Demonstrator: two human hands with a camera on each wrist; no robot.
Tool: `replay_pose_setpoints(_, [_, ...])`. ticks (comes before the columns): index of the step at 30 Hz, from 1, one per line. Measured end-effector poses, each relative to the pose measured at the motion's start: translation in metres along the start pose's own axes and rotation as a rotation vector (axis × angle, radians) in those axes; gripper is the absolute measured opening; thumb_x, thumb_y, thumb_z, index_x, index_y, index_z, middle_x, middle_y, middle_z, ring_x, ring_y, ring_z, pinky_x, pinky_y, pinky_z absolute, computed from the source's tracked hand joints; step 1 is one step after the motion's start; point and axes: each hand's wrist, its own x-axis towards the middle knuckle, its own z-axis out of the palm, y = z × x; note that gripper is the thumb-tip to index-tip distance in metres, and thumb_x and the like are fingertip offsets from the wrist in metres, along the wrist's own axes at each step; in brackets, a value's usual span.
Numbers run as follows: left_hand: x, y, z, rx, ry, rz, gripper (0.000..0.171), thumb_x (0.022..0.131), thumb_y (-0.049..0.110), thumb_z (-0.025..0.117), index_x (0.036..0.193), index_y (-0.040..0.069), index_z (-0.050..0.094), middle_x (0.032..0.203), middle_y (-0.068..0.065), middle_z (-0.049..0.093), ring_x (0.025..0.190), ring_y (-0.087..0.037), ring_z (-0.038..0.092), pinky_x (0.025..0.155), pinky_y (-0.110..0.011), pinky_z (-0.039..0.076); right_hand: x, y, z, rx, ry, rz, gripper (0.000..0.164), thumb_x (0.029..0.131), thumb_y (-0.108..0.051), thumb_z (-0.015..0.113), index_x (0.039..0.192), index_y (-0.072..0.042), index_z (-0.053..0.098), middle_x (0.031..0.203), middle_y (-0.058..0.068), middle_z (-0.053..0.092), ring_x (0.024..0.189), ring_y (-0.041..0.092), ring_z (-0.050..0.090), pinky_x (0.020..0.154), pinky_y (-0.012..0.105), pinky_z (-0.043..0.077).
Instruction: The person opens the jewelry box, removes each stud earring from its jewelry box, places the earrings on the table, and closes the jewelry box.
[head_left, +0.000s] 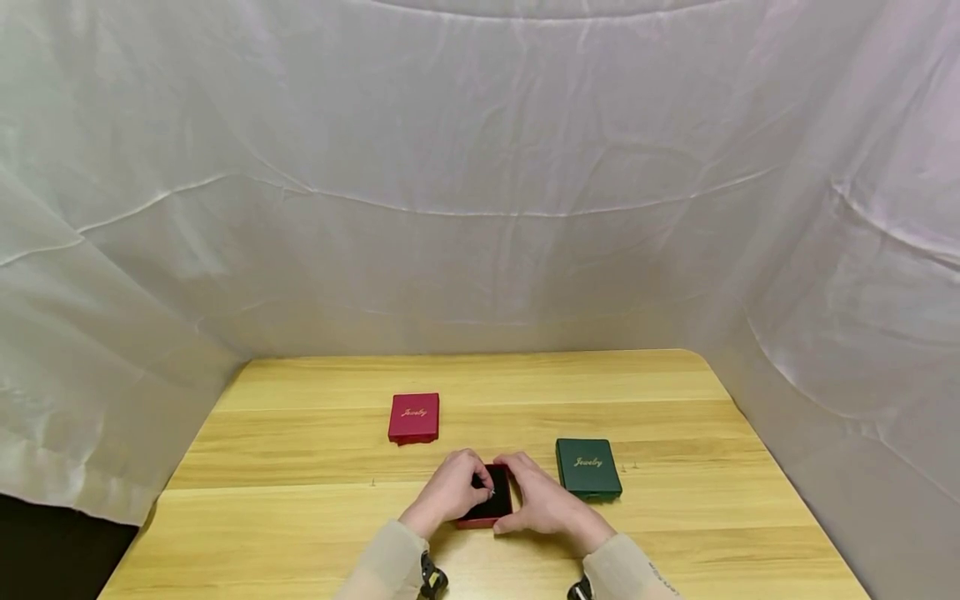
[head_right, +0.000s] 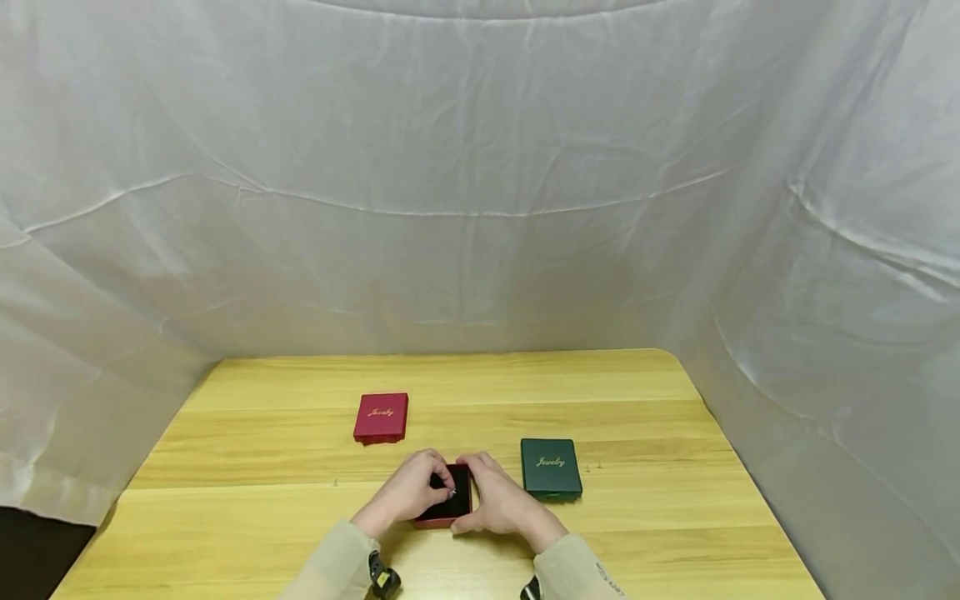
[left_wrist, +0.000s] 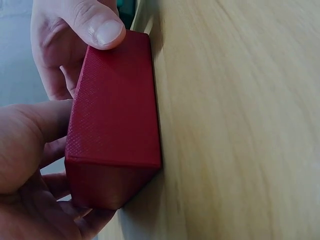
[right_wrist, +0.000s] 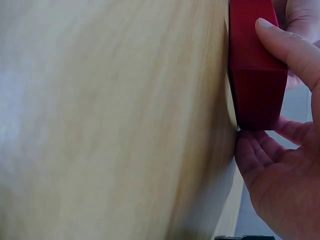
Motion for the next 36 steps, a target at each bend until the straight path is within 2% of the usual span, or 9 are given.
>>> replay_pose_setpoints(4, [0.000,0.001,0.000,0.001,0.002,0.001,0.011,0.075,0.006,0.079,0.071,0.015,0.073,0.083,0.006,0.059,0.086,-0.016,0.057,0.083,-0.035,0.051,0.000,0.000,0.000,0.000,0.000,-0.002,0.091,0.070,-0.039,0.088,0.142,-0.004,0.043,0.135,0.006,0.046,0.119,0.020,0.048,0.099,0.040,0.044])
replay_pose_setpoints(11, [-0.002,0.002,-0.002,0.009,-0.013,-0.006,0.009,0.076,0.007,0.077,0.071,0.014,0.072,0.087,0.004,0.058,0.090,-0.019,0.056,0.087,-0.037,0.049,0.000,-0.001,0.000,-0.002,0.002,-0.008,0.090,0.071,-0.037,0.088,0.142,-0.004,0.042,0.135,0.007,0.046,0.120,0.020,0.047,0.101,0.042,0.043])
replay_pose_setpoints(22, [-0.006,0.000,-0.007,-0.070,-0.037,0.001,0.013,0.080,0.009,0.078,0.073,0.016,0.070,0.092,0.005,0.059,0.092,-0.017,0.056,0.087,-0.038,0.049,0.000,0.000,0.000,-0.002,-0.001,-0.012,0.090,0.071,-0.038,0.087,0.142,-0.005,0.042,0.135,0.006,0.046,0.120,0.020,0.047,0.101,0.042,0.043])
replay_pose_setpoints(30, [-0.011,-0.006,-0.023,-0.123,0.002,0.024,0.015,0.083,0.006,0.076,0.073,0.015,0.068,0.111,-0.014,0.064,0.107,-0.031,0.058,0.096,-0.051,0.046,0.000,-0.001,0.000,0.001,0.006,-0.006,0.092,0.070,-0.038,0.088,0.142,-0.005,0.042,0.134,0.004,0.046,0.118,0.020,0.048,0.101,0.044,0.043])
replay_pose_setpoints(33, [-0.015,-0.010,-0.032,-0.136,0.010,-0.001,0.016,0.084,0.006,0.075,0.073,0.015,0.067,0.113,-0.016,0.062,0.107,-0.034,0.057,0.095,-0.054,0.046,-0.001,-0.001,0.000,0.006,0.008,-0.004,0.092,0.070,-0.039,0.088,0.142,-0.005,0.042,0.133,0.004,0.047,0.117,0.020,0.049,0.100,0.045,0.043])
replay_pose_setpoints(36, [-0.019,-0.015,-0.039,-0.142,0.016,-0.018,0.014,0.086,0.007,0.074,0.076,0.016,0.068,0.110,-0.010,0.062,0.105,-0.031,0.057,0.092,-0.053,0.046,-0.002,-0.001,0.000,0.009,0.007,-0.001,0.093,0.070,-0.039,0.088,0.142,-0.004,0.041,0.133,0.004,0.047,0.117,0.020,0.049,0.100,0.046,0.043])
